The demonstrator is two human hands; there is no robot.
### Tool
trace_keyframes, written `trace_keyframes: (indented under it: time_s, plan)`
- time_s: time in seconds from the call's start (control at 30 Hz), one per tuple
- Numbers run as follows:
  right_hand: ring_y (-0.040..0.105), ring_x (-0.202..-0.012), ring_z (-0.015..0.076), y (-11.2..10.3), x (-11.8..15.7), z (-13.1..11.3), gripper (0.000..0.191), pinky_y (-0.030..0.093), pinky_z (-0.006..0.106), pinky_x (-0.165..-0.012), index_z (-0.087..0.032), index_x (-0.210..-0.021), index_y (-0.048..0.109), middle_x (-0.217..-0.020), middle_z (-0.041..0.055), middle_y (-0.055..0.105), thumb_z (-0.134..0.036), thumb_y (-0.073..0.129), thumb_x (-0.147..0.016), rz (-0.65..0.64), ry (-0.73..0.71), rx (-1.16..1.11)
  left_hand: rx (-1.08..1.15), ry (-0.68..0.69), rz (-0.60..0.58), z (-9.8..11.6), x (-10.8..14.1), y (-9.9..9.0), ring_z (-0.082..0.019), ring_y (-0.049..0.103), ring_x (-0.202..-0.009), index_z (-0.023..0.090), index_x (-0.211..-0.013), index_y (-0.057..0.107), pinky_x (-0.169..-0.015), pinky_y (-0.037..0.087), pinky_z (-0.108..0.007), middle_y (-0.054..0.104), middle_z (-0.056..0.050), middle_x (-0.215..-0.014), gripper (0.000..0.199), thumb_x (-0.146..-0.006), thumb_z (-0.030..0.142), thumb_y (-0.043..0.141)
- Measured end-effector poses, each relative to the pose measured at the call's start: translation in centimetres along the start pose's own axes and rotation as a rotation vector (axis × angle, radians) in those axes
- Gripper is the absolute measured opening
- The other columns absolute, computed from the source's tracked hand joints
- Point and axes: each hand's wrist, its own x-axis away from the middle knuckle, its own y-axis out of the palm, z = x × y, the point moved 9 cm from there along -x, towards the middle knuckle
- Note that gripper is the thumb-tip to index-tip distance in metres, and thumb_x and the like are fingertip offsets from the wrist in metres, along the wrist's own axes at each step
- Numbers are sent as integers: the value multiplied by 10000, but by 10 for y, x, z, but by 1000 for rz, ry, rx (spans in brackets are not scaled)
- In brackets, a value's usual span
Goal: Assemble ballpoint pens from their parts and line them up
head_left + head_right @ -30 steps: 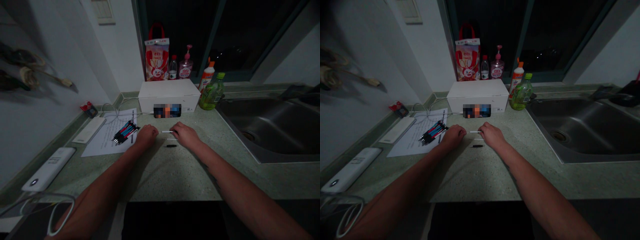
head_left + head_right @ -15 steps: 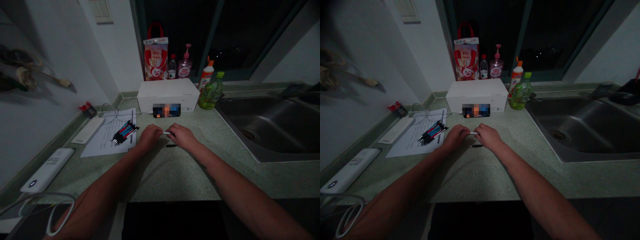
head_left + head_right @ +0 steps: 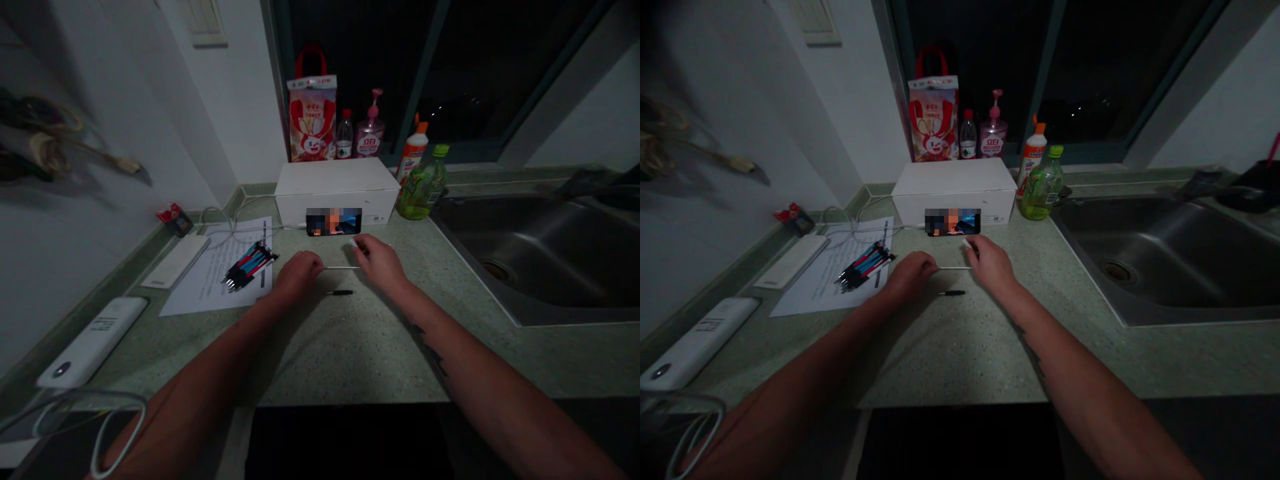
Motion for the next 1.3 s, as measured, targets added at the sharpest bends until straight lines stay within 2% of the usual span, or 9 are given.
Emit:
trace_keyframes:
  time_s: [0.1, 0.23, 0.5, 0.77, 0.9, 0.97, 1.13, 1.2, 1.3]
  plan:
    - [697, -1196, 272, 1, 2, -5, 345, 514, 366, -1007, -211, -1361, 703, -1369, 123, 739, -224, 505, -1079, -37, -68, 86, 31, 13, 121, -3, 1, -20, -248, 642, -1059, 205, -1027, 740, -993, 501, -384, 747, -84, -1068, 186, -1029, 167, 558]
    - [697, -1180, 277, 2, 3, -7, 366, 516, 366, -996, -232, -1390, 712, -1335, 116, 740, -222, 504, -1089, -73, -74, 149, 17, 43, 234, -6, 4, -39, -253, 635, -1088, 204, -1090, 761, -1034, 491, -395, 750, -90, -1106, 247, -1051, 182, 518]
    - [696, -1153, 266, 7, 7, -19, 366, 511, 343, -949, -250, -1382, 734, -1275, 108, 751, -206, 510, -1095, -132, -122, 193, -58, 69, 205, -2, 4, -34, -246, 633, -1102, 215, -1107, 787, -1029, 498, -389, 753, -85, -1103, 276, -1063, 178, 518]
    - [725, -1023, 264, 22, 17, -39, 458, 549, 351, -833, -326, -1432, 704, -1200, 86, 762, -161, 489, -1063, -235, -299, 195, -55, 286, 312, 18, 11, -28, -263, 678, -1041, 216, -1160, 761, -965, 557, -429, 779, -84, -1079, 188, -1025, 184, 634]
    - [736, -1039, 284, 11, 11, -28, 577, 577, 421, -900, -294, -1592, 549, -1238, 113, 743, -172, 485, -1031, -60, -210, -39, -33, 243, 517, 18, 22, -46, -317, 634, -1265, 221, -1401, 637, -1088, 517, -498, 711, -134, -1364, 475, -945, 219, 768]
    - [757, -977, 271, 6, 5, -9, 635, 589, 436, -896, -286, -1639, 471, -1168, 99, 746, -216, 525, -1011, 62, -87, -239, -5, 302, 458, 25, 24, -43, -319, 635, -1269, 225, -1360, 662, -1090, 511, -498, 716, -132, -1344, 446, -934, 253, 789]
    - [789, -883, 239, 18, -8, 34, 480, 623, 403, -813, -259, -1420, 632, -1059, 59, 744, -360, 616, -952, 148, 155, -746, 18, 540, -52, 54, 29, 5, -283, 678, -1126, 226, -1078, 772, -1023, 523, -453, 758, -89, -1186, 238, -890, 358, 833]
    - [789, -881, 241, 17, -9, 40, 424, 628, 410, -821, -250, -1345, 665, -1034, 56, 758, -370, 638, -938, 157, 174, -794, 5, 544, -110, 56, 30, 13, -279, 675, -1128, 221, -1006, 776, -1019, 520, -446, 758, -85, -1187, 126, -901, 286, 803]
    - [777, -954, 257, 3, -6, 28, 365, 617, 439, -898, -245, -1314, 699, -1089, 80, 782, -304, 614, -964, 178, 48, -572, 61, 456, -29, 47, 24, 7, -266, 687, -1103, 214, -994, 754, -1002, 536, -432, 771, -79, -1133, 103, -918, 149, 725]
